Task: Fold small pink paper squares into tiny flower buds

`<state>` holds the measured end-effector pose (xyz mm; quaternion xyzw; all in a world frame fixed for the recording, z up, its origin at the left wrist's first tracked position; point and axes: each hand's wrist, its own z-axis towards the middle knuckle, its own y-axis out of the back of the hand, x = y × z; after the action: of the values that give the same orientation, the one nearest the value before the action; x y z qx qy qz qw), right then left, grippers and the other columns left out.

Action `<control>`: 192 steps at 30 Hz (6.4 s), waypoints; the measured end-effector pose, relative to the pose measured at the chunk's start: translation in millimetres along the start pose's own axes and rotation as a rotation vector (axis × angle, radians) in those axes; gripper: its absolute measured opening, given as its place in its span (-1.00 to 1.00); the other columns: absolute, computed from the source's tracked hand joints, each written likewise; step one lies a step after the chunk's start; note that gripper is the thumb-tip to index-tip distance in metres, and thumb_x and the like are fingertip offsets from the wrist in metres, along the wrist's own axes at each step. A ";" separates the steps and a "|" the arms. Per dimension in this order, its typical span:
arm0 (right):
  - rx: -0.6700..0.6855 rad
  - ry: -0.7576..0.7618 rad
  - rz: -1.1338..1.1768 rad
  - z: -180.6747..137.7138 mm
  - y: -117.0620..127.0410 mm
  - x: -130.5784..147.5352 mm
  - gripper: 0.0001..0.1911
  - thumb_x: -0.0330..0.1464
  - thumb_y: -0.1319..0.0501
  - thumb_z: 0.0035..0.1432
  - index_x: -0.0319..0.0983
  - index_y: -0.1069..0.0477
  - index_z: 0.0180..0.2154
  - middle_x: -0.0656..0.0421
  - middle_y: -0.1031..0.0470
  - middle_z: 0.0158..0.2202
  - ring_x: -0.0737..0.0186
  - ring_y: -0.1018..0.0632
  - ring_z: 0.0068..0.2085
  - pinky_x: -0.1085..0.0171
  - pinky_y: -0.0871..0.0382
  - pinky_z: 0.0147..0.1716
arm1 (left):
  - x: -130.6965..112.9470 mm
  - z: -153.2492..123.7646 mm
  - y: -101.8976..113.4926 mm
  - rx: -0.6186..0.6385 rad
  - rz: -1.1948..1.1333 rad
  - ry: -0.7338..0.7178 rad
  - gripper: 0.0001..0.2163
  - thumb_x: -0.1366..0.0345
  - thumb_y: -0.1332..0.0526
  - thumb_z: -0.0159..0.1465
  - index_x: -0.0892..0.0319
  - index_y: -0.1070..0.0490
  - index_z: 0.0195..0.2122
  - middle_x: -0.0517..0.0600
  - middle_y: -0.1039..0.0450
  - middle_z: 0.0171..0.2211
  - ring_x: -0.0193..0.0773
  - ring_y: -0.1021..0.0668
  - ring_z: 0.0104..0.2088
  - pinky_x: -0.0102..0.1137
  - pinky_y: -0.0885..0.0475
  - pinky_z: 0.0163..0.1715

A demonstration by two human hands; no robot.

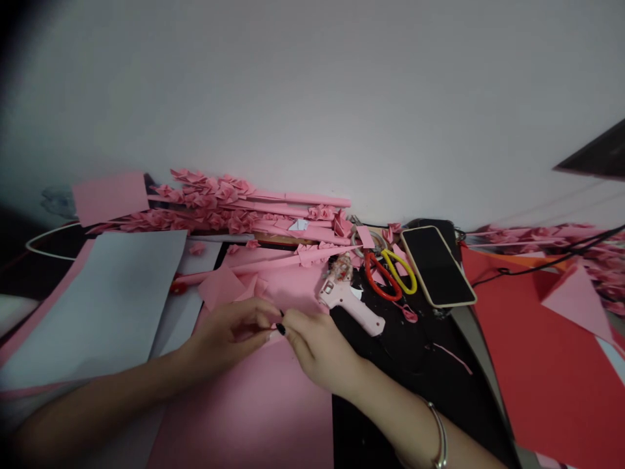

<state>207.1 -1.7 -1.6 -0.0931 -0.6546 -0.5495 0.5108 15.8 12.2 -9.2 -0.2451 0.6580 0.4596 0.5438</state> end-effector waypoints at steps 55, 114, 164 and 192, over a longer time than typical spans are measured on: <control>-0.329 -0.076 0.035 1.9 -3.9 -8.1 -0.53 -0.48 -0.14 0.13 -0.13 -0.34 0.09 0.18 -0.46 -0.39 0.27 -0.43 -0.41 0.26 -0.37 -0.38 | -2.2 6.2 3.0 0.044 -0.417 0.332 -0.80 0.22 -0.13 0.24 0.24 -0.43 -0.36 0.06 -0.59 -0.38 -0.25 -0.60 -0.40 -0.38 -0.49 -0.38; -0.411 0.199 -0.162 -0.3 -7.3 -5.4 -0.69 -0.59 -0.14 0.15 -0.23 -0.47 -0.11 0.00 -0.50 -0.02 0.13 -0.49 -0.03 0.11 -0.39 -0.05 | -2.5 5.2 3.8 0.102 -0.535 0.350 -0.75 0.11 -0.20 0.20 0.23 -0.38 -0.32 0.09 -0.58 -0.33 -0.11 -0.61 -0.25 -0.30 -0.49 -0.29; -0.225 -0.021 0.075 4.4 -5.3 -3.4 -0.86 -0.40 -0.07 0.24 -0.22 -0.23 -0.41 0.29 -0.22 -0.53 0.36 -0.28 -0.52 0.37 -0.20 -0.50 | -4.6 6.0 4.3 0.256 -0.574 0.288 -0.81 0.28 -0.24 0.17 0.16 -0.19 -0.40 -0.07 -0.54 -0.53 -0.26 -0.60 -0.48 -0.40 -0.46 -0.43; -0.103 -0.032 0.050 6.1 -5.9 -0.6 -0.69 -0.43 -0.01 0.26 -0.20 -0.09 -0.55 0.34 -0.11 -0.64 0.40 -0.18 -0.60 0.38 -0.07 -0.59 | -5.1 5.5 5.1 0.353 -0.451 0.307 -0.83 0.22 -0.18 0.23 0.21 -0.45 -0.37 0.04 -0.59 -0.39 -0.21 -0.62 -0.38 -0.41 -0.50 -0.36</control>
<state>199.9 1.3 -4.9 -0.1444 -0.6311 -0.5678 0.5085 15.8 18.4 -2.7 -0.3530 0.7310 0.1638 0.5605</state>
